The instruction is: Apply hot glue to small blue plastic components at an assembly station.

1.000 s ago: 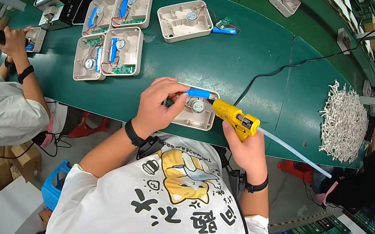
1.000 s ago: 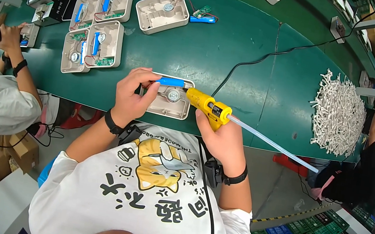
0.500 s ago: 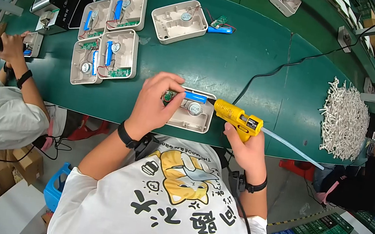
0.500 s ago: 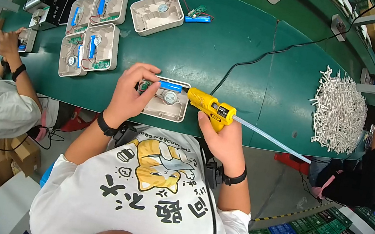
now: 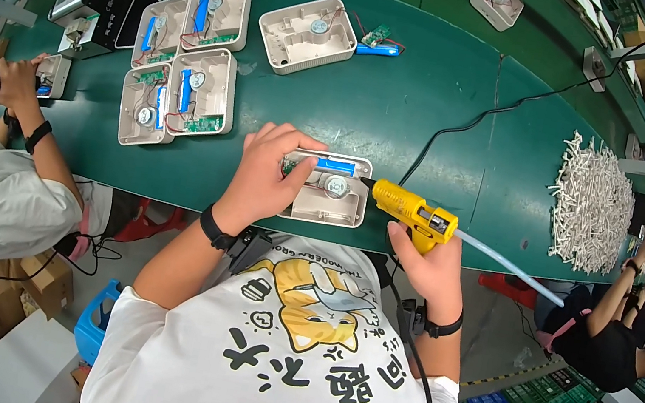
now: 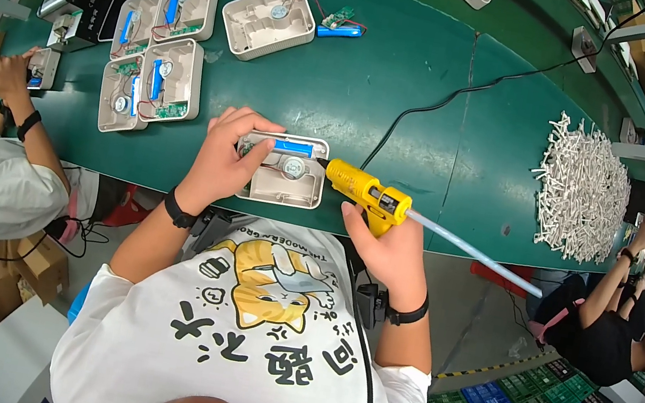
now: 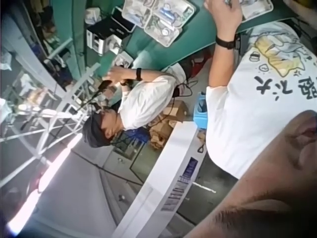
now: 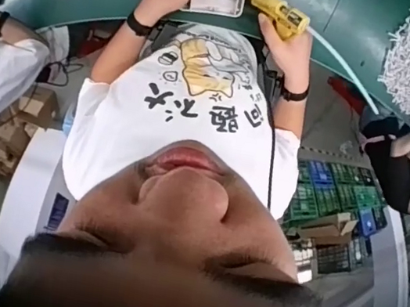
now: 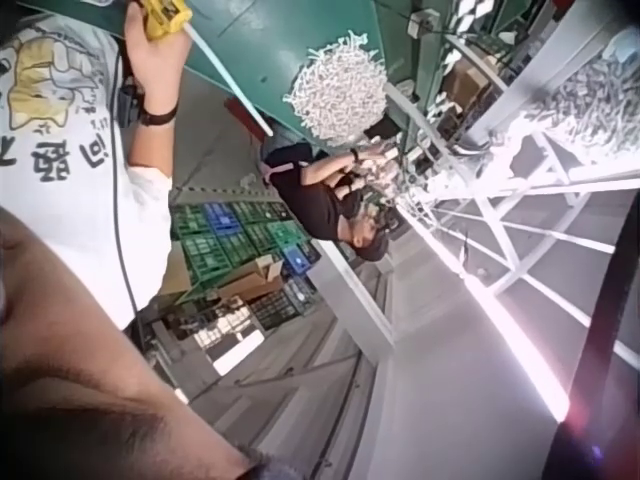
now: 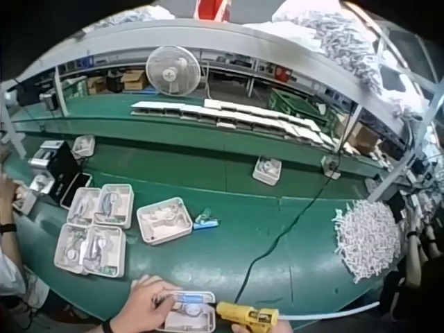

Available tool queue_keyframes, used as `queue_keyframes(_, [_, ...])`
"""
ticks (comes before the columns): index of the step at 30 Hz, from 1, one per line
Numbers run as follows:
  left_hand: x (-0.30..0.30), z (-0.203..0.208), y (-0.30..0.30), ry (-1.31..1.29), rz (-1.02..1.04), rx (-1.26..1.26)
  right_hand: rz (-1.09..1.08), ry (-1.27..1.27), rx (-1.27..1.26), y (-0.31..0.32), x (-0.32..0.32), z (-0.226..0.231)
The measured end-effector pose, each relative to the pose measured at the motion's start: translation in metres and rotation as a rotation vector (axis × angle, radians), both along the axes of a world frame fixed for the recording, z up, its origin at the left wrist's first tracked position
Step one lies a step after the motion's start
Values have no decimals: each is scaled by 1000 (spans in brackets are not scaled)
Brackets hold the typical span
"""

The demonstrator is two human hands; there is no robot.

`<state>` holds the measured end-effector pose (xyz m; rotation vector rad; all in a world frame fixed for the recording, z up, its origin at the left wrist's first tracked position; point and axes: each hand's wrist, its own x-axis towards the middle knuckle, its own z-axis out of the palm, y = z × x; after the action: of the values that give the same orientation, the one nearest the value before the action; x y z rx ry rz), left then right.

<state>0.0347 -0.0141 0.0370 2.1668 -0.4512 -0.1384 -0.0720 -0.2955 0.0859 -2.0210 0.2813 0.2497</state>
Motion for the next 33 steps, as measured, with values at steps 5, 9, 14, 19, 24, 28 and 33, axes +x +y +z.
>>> queue_keyframes(5, [-2,0,-2,-43,15,-25,-75,-23,131,10,0,-4])
queue_keyframes(9, [-4,-2,0,-30,4,-25,-43,69,55,18,12,6])
queue_keyframes(14, [-4,0,2,-22,3,-48,54,73,-195,20,7,22])
queue_keyframes(19, [-7,-4,7,11,-23,-63,3,25,-27,21,6,28])
queue_keyframes(24, [-2,3,8,-97,-84,-31,110,24,64,38,21,19])
queue_keyframes(28, [-6,-1,10,-117,-102,-25,190,7,13,51,36,15])
queue_keyframes(33, [-6,-1,11,-120,-104,-44,190,-38,-99,57,31,11])
